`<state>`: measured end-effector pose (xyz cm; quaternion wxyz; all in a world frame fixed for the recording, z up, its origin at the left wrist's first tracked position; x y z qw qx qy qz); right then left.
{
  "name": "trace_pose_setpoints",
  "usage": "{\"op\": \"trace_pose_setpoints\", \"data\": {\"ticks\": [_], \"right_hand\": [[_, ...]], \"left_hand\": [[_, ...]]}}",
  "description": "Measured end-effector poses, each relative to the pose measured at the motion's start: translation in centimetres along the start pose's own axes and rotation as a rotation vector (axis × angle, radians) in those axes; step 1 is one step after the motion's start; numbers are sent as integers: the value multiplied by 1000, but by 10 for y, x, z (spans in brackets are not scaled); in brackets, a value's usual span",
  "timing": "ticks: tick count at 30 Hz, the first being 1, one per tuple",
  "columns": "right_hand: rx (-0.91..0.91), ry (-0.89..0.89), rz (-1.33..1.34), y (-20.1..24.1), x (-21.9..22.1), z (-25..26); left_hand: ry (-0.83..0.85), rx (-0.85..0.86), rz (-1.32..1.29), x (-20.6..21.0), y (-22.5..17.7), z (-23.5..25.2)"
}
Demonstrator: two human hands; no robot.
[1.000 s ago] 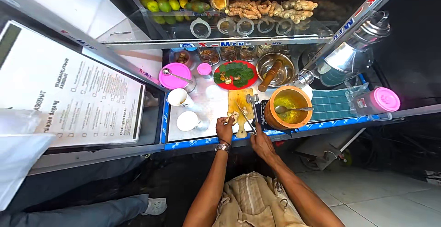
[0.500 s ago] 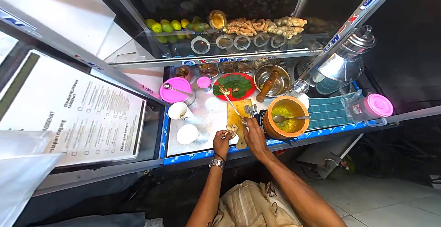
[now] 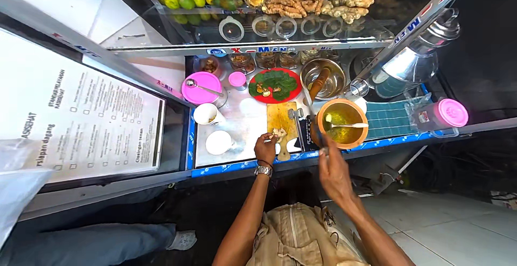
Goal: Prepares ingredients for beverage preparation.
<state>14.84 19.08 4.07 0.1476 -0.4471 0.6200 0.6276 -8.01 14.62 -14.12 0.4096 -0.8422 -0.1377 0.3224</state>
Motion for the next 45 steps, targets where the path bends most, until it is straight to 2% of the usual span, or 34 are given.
{"op": "trace_pose_setpoints", "data": {"ticks": [2,5,11,14,20,26,37,45], "right_hand": [[49,175,-41,-12,38,-14],[129,339,-161,-44,82,-21],[190,487,-234,-53,108,-24],[221,508,-251,-55,112,-24],[219,511,-219,-56,106,-24],[222,482,-272,-58,101,-18],[196,524,-321,-55,105,-16],[198,524,-315,-55,104,-14]], "left_hand": [[-11,21,91,-2,-5,0],[9,39,162,-4,-11,1],[54,35,296,-5,-15,-6],[33,78,282,1,-15,-6],[173,240,384,11,-23,6],[237,248,401,9,-17,14],[254,266,446,9,-23,19],[218,201,370,11,-15,11]]}}
Point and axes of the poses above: each hand's wrist, its own z-axis towards the middle knuckle, its own x-axis out of the palm, y = z × x, the point moved 7 cm from there along z, towards the middle knuckle, and after that the axes turned 1 degree about y, right-handed, at the moved point
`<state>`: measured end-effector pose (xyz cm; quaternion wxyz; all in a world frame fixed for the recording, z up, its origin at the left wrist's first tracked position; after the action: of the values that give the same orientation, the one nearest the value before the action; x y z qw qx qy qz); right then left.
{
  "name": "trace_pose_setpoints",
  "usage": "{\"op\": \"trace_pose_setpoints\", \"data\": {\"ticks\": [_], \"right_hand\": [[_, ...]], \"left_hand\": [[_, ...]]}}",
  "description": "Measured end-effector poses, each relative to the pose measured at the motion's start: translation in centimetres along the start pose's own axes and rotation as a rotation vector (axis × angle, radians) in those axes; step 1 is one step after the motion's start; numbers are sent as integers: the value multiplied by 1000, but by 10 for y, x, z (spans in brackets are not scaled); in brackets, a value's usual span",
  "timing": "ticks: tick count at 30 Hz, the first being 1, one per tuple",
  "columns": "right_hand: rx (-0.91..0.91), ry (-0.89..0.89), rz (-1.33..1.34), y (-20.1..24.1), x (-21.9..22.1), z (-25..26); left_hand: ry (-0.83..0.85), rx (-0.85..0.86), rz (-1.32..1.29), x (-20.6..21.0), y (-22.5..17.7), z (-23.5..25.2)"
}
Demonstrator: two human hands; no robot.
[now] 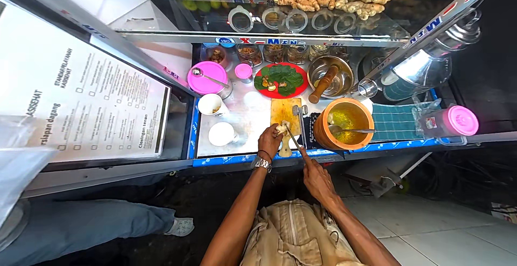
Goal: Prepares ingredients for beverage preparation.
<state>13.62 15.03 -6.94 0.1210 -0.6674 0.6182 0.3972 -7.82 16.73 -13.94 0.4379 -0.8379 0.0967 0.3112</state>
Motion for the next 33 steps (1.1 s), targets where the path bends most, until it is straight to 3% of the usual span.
{"op": "trace_pose_setpoints", "data": {"ticks": [14,25,33], "right_hand": [[-4,13,-69,4,1,1],[-14,49,-82,0,-14,4],[-26,-246,172,-23,-14,-8]], "left_hand": [[-53,-12,-82,7,2,-5],[9,-42,-65,4,-2,1],[-56,45,-153,2,-11,-5]]}}
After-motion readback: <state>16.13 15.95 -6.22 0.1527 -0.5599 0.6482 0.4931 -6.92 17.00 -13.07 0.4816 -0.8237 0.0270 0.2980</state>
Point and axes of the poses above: each hand's wrist, its own z-axis towards the middle knuckle, its own x-axis out of the palm, y = z × x, the point moved 7 cm from there along z, towards the middle knuckle, and after that the axes turned 1 degree about y, right-handed, at the moved point
